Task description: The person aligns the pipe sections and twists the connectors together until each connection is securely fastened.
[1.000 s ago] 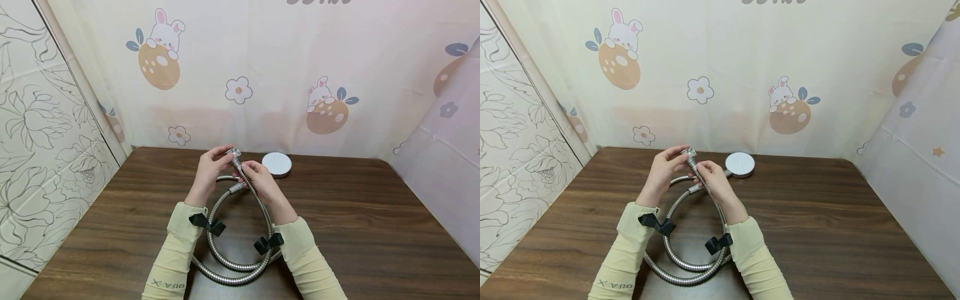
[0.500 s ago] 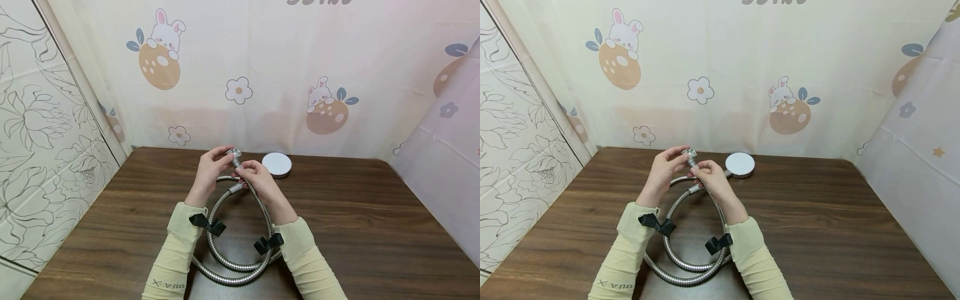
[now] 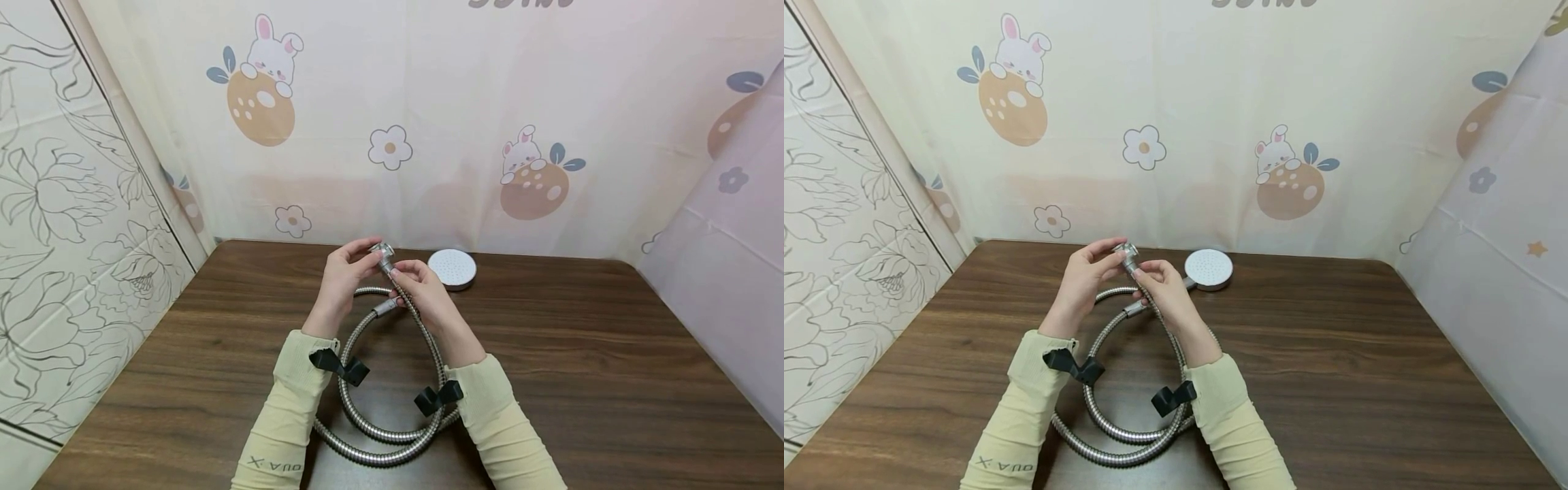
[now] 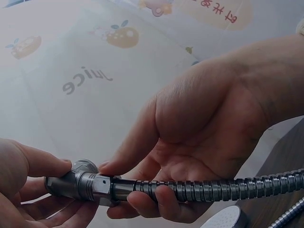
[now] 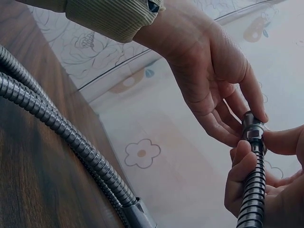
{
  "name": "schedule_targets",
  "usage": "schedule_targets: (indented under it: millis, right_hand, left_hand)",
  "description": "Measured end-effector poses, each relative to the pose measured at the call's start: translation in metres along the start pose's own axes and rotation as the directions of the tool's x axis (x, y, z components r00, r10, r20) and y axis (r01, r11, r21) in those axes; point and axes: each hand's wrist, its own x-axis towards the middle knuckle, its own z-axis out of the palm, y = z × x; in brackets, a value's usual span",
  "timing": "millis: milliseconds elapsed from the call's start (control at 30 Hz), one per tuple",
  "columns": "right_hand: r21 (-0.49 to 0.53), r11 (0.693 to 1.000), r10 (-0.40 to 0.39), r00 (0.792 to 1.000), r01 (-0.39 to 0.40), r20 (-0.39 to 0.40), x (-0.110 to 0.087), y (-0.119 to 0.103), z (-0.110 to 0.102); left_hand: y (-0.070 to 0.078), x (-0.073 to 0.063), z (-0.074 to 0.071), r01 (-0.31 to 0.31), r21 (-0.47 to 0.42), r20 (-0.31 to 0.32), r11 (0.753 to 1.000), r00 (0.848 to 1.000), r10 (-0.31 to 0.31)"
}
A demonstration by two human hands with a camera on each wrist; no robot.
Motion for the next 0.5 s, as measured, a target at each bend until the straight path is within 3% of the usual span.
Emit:
schedule_targets:
  millis: [500]
  right_hand:
    - [0.033,0.999,-0.002,0.999,0.0,0.037,-0.0021,-0.0041,-0.0004]
  left_hand:
    - [0.0015,-0.0012,0.0012,-0.002,-0.013,-0.003,1.0,1.0,0.002]
